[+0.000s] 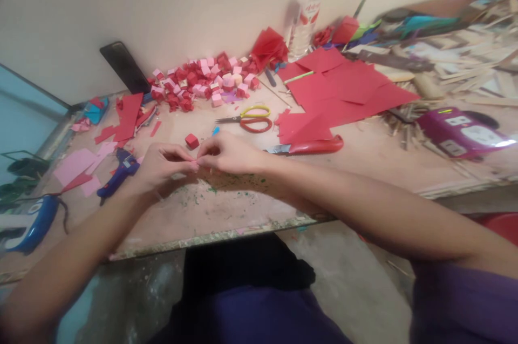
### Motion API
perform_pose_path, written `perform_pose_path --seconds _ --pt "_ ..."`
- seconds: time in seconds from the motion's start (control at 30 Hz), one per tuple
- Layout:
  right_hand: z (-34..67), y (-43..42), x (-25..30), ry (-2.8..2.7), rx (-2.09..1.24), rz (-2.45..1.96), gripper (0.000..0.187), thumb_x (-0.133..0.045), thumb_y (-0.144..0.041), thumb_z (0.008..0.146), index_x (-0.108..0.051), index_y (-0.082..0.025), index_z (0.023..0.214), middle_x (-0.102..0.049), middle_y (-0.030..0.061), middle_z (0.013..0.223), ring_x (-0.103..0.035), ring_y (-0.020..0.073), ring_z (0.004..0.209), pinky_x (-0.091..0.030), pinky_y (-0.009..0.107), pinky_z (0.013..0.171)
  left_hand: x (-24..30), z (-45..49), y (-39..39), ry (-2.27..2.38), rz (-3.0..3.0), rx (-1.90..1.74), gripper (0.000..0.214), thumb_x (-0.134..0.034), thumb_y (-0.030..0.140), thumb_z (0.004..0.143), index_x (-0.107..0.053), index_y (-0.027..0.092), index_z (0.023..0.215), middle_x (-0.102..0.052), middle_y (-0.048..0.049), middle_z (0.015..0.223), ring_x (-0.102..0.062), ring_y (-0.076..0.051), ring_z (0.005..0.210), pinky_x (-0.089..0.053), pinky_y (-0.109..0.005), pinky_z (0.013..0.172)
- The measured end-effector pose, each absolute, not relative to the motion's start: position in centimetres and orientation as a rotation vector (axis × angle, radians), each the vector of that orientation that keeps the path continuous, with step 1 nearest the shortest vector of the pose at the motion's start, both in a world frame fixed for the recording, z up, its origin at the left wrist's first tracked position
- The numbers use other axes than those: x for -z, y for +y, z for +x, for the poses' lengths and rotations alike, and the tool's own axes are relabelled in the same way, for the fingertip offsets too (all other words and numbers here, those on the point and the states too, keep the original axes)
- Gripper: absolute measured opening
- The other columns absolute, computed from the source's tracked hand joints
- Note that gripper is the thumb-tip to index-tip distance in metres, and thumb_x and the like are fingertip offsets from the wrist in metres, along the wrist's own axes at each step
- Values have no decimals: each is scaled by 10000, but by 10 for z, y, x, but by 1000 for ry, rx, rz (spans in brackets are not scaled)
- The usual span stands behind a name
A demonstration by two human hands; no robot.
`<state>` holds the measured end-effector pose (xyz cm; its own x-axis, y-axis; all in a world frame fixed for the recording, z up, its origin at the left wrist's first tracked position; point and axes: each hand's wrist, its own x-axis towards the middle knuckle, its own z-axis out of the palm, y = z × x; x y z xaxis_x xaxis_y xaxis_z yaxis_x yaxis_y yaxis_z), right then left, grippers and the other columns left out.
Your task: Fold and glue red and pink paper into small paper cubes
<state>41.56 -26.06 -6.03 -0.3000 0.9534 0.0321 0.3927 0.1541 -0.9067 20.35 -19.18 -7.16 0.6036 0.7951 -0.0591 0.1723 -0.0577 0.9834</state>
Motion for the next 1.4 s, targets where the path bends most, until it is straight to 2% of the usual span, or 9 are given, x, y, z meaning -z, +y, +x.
perform_pose_path --seconds 0.13,0.33,0.47,0.67,0.87,1.1,1.27,1.4 --pt "419 -257 56 -1793 -1280 -1247 234 -712 -336 924 -803 -147 820 -696 19 670 -590 128 596 -424 277 576 76 199 -191 832 1779 -632 155 -952 282 668 -862 194 758 -803 -49 711 -728 -178 641 -589 -272 611" --pt "423 -251 61 -1498 -1694 -1212 236 -807 -365 860 -815 -130 880 -780 85 795 -675 155 698 -543 287 670 72 194 -191 663 2121 -677 155 -912 357 790 -885 233 878 -849 -67 848 -762 -185 708 -590 -274 673" --pt "422 -251 62 -1348 -1817 -1197 196 -812 -317 845 -793 -123 833 -763 81 769 -662 139 662 -522 269 629 68 196 -197 593 2194 -694 155 -854 346 873 -883 252 992 -859 -57 915 -777 -183 773 -602 -269 724" --pt "421 -254 57 -1308 -1883 -1185 128 -764 -240 811 -765 -119 769 -718 70 695 -668 160 669 -508 284 631 70 195 -207 584 2201 -767 124 -847 351 887 -877 247 949 -856 -44 896 -773 -189 747 -603 -291 749" --pt "422 -254 57 -1371 -1886 -1150 145 -748 -230 840 -741 -121 744 -689 45 665 -625 136 640 -479 271 620 71 190 -200 436 2450 -748 123 -804 351 932 -872 279 1007 -858 -45 943 -783 -223 825 -567 -334 814" --pt "421 -251 63 -1271 -1849 -1146 175 -831 -275 812 -757 -118 790 -673 22 666 -592 120 597 -507 286 622 74 185 -193 275 2848 -748 219 -701 290 1006 -797 245 1198 -850 -69 1069 -771 -216 890 -524 -338 793" --pt "420 -250 65 -1354 -1778 -1225 235 -842 -335 815 -802 -118 894 -699 26 707 -633 127 622 -528 286 640 73 186 -190 253 2948 -647 162 -665 308 1017 -802 239 1070 -807 -75 896 -724 -210 784 -492 -331 741" --pt "421 -248 69 -1435 -1662 -1286 294 -859 -389 803 -822 -132 943 -707 17 710 -642 122 592 -532 276 610 74 188 -187 270 3075 -702 263 -584 324 1061 -759 203 906 -713 -45 723 -645 -180 657 -439 -315 656"
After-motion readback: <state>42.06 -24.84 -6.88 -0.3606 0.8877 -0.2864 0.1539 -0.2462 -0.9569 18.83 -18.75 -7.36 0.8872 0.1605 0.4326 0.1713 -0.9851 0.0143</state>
